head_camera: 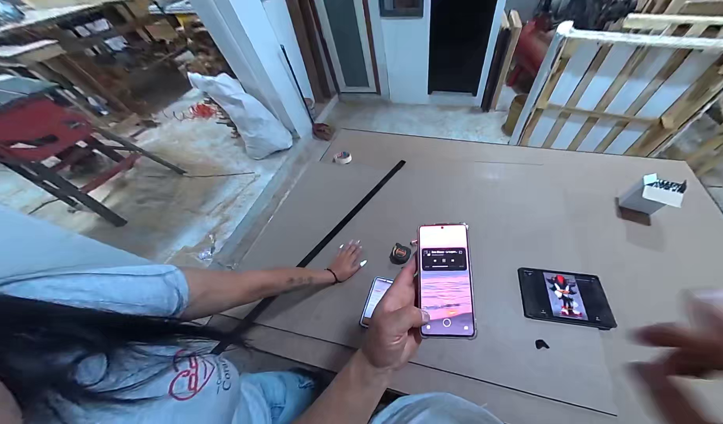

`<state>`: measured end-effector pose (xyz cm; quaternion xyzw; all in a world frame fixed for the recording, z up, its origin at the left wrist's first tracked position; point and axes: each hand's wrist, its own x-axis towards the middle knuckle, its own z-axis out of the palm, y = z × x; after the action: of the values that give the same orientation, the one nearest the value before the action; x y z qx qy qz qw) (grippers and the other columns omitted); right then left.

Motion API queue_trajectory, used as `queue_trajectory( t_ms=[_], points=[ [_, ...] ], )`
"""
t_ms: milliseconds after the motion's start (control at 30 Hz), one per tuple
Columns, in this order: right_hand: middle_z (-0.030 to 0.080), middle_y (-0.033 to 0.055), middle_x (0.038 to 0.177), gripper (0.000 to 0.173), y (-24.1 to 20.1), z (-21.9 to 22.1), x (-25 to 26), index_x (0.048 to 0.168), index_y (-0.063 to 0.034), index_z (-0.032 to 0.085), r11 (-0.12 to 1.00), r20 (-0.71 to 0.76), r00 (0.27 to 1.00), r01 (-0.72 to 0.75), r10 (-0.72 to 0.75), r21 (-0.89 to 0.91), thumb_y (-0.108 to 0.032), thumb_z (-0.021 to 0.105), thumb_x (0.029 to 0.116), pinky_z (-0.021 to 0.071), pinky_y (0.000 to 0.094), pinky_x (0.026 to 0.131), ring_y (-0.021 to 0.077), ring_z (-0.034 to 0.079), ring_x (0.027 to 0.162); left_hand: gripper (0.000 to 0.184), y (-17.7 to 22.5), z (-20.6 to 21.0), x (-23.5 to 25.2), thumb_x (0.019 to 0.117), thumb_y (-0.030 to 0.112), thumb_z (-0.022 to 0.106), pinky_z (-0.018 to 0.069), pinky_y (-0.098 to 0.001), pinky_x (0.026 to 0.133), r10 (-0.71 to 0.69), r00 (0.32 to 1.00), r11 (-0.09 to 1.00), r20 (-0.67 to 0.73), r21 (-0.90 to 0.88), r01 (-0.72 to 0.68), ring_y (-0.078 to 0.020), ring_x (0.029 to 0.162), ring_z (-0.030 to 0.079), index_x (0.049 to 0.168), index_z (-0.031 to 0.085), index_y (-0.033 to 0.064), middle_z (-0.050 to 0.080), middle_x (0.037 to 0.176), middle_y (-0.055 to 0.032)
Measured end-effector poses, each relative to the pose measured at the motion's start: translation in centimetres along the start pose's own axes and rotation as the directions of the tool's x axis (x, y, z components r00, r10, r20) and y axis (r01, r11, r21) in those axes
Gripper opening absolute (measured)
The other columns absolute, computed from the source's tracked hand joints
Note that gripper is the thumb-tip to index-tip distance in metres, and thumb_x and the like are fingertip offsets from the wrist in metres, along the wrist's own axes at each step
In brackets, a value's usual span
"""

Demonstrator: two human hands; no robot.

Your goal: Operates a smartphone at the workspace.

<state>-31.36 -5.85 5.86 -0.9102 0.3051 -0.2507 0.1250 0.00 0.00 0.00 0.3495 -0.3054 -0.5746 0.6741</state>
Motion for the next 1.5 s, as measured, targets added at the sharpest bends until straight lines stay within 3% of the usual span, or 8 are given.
queue_trajectory(
  t_ms=[100, 167, 367, 667, 900, 1067, 1167, 1500],
  points=[
    [0.072, 0.0043, 0.119, 0.093, -1.9, 9.1, 2.0, 0.164, -0.0142, 0.018, 0.946, 0.062, 0.984, -0.179, 0.168, 0.270, -0.046, 0.072, 0.0948, 0.0635, 0.0376, 0.069, 0.0131, 0.072, 0.083, 0.099, -1.9, -4.3, 0.1, 0.0773, -0.009, 0.050, 0.0526, -0.0528, 0.102, 0.051, 0.975, 0.990, 0.215, -0.137, -0.022, -0.0326, 0.130, 0.056, 0.165, 0.013, 0.0181, 0.044, 0.153, -0.0194],
    [0.070, -0.0027, 0.120, 0.103, -3.1, 13.0, 2.9, 0.165, -0.0164, 0.012, 0.902, 0.116, 0.973, -0.228, 0.198, 0.367, -0.055, 0.072, 0.0908, 0.0634, 0.0330, 0.067, 0.0076, 0.070, 0.081, 0.101, -2.0, -5.1, -0.2, 0.0780, -0.011, 0.051, 0.0514, -0.0546, 0.104, 0.043, 0.971, 0.992, 0.234, -0.124, -0.014, -0.0345, 0.132, 0.055, 0.165, 0.011, 0.0213, 0.042, 0.155, -0.0200],
    [0.073, -0.0027, 0.097, 0.082, -5.4, 16.7, 3.5, 0.162, -0.0100, 0.028, 0.889, 0.075, 0.978, -0.207, 0.193, 0.409, -0.039, 0.070, 0.0972, 0.0609, 0.0258, 0.063, 0.0025, 0.065, 0.069, 0.113, -2.4, -5.3, -0.8, 0.0818, -0.011, 0.066, 0.0534, -0.0525, 0.103, 0.039, 0.971, 0.999, 0.235, -0.021, -0.035, -0.0349, 0.127, 0.059, 0.166, 0.002, 0.0269, 0.046, 0.151, -0.0204],
    [0.073, -0.0025, 0.097, 0.081, -5.9, 17.6, 3.5, 0.162, -0.0103, 0.030, 0.859, 0.050, 0.969, -0.238, 0.242, 0.453, -0.036, 0.071, 0.0968, 0.0606, 0.0241, 0.063, 0.0020, 0.065, 0.069, 0.110, -2.7, -5.6, -0.7, 0.0834, -0.010, 0.066, 0.0559, -0.0496, 0.101, 0.073, 0.977, 0.994, 0.201, 0.064, -0.087, -0.0325, 0.127, 0.060, 0.167, 0.002, 0.0254, 0.046, 0.152, -0.0178],
    [0.073, -0.0016, 0.098, 0.081, -5.0, 18.1, 2.5, 0.162, -0.0121, 0.029, 0.863, 0.054, 0.969, -0.238, 0.240, 0.445, -0.036, 0.071, 0.0969, 0.0605, 0.0249, 0.062, 0.0031, 0.066, 0.070, 0.077, -1.7, -6.7, 0.2, 0.0920, 0.004, 0.054, 0.0551, -0.0482, 0.100, 0.083, 0.983, 0.988, 0.167, 0.114, -0.103, -0.0307, 0.122, 0.062, 0.163, 0.026, 0.0105, 0.052, 0.147, -0.0211],
    [0.075, 0.0020, 0.107, 0.079, -4.4, 18.8, 1.5, 0.161, -0.0090, 0.032, 0.886, 0.082, 0.977, -0.213, 0.197, 0.412, -0.032, 0.071, 0.0969, 0.0620, 0.0270, 0.065, 0.0049, 0.068, 0.072, 0.047, -0.6, -7.2, 1.6, 0.1002, 0.002, 0.047, 0.0593, -0.0436, 0.094, 0.194, 0.981, 0.916, -0.015, 0.360, -0.176, -0.0273, 0.108, 0.069, 0.147, 0.050, -0.0004, 0.066, 0.126, -0.0201],
    [0.075, 0.0029, 0.108, 0.077, -4.4, 19.3, 1.0, 0.160, -0.0070, 0.034, 0.894, 0.110, 0.978, -0.206, 0.177, 0.399, -0.031, 0.071, 0.0969, 0.0623, 0.0280, 0.065, 0.0060, 0.069, 0.072, 0.032, -0.1, -7.0, 2.3, 0.1028, 0.002, 0.050, 0.0633, -0.0396, 0.081, 0.249, 0.960, 0.861, -0.129, 0.483, -0.158, -0.0237, 0.089, 0.073, 0.132, 0.061, -0.0018, 0.072, 0.105, -0.0175],
    [0.075, 0.0005, 0.107, 0.078, -4.5, 19.6, 1.1, 0.161, -0.0114, 0.035, 0.885, 0.146, 0.970, -0.236, 0.193, 0.402, -0.032, 0.073, 0.0956, 0.0624, 0.0281, 0.066, 0.0051, 0.069, 0.073, 0.018, 0.1, -6.9, 2.6, 0.1027, 0.007, 0.059, 0.0639, -0.0343, 0.061, 0.289, 0.930, 0.782, -0.229, 0.617, -0.091, -0.0200, 0.070, 0.073, 0.118, 0.068, 0.0011, 0.075, 0.089, -0.0123]
  ],
)
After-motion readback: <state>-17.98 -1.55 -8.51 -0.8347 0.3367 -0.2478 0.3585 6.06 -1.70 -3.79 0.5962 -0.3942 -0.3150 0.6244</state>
